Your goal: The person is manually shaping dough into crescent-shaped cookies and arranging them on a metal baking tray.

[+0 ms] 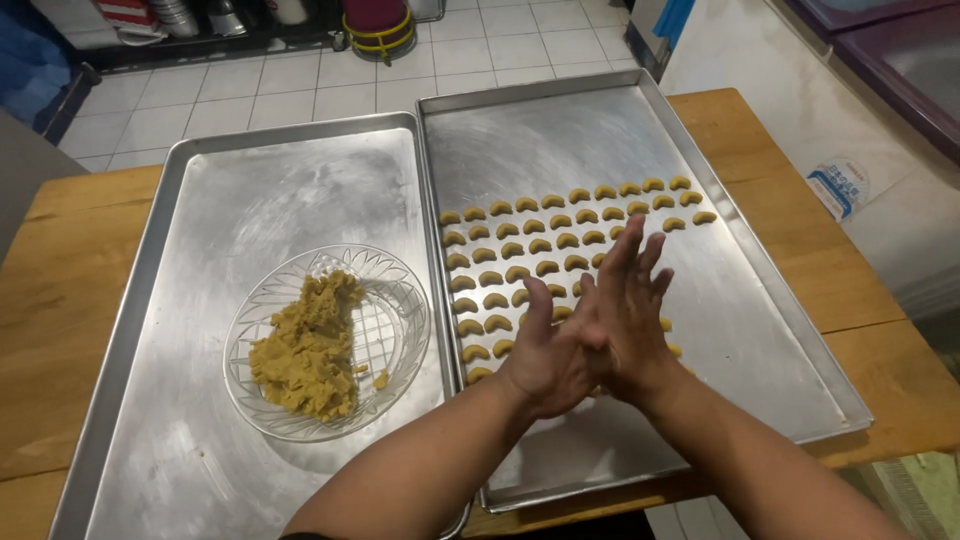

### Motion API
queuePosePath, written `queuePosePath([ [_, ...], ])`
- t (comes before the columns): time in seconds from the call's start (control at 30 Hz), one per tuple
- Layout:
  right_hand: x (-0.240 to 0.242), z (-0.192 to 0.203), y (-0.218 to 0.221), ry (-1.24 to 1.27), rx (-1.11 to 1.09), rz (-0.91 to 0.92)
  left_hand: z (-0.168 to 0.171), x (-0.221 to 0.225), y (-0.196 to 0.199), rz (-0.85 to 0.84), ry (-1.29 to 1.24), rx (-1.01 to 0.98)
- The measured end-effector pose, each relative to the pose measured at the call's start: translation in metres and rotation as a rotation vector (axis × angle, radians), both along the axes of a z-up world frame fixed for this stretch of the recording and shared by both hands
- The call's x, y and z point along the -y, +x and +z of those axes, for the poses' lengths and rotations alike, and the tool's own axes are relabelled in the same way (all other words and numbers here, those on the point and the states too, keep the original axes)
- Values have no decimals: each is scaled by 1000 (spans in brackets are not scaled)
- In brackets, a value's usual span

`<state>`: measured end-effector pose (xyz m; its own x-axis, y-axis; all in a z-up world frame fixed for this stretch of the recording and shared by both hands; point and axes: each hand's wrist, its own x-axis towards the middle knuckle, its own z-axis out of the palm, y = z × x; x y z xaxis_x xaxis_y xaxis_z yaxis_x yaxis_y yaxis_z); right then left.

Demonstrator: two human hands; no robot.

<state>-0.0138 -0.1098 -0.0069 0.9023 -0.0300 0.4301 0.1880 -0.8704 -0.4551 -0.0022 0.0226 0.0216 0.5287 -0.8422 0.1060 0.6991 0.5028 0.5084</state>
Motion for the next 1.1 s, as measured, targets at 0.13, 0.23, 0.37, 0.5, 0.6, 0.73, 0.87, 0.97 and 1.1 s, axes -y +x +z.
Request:
queuePosePath([
  [0.13, -33, 2, -10, -117, 251, 54, -50, 14, 25, 59, 1, -103],
  [0.23, -62, 8, -29, -118, 308, 222, -41, 8, 25, 177, 3, -256],
  [0.37, -32, -7, 1, -66, 275, 162, 43, -8, 3, 147, 10, -98],
  [0.5, 1, -3, 21, -35, 263, -6, 0, 0, 0, 133, -53, 85],
  [0.6, -34, 6, -4, -87, 285, 72, -17, 20, 19, 342, -355, 563],
  [0.73, -61, -1, -18, -161, 315, 199, 3, 10, 10, 307, -319, 476],
  [0.87, -23, -14, 13, -108, 233, 25, 29, 2, -3, 204, -259, 281],
  [0.97, -14, 8, 13, -22, 180, -60, 18, 1, -4, 172, -163, 148],
  [1.1, -37, -12, 2, -89, 267, 107, -25, 7, 8, 188, -182, 45],
])
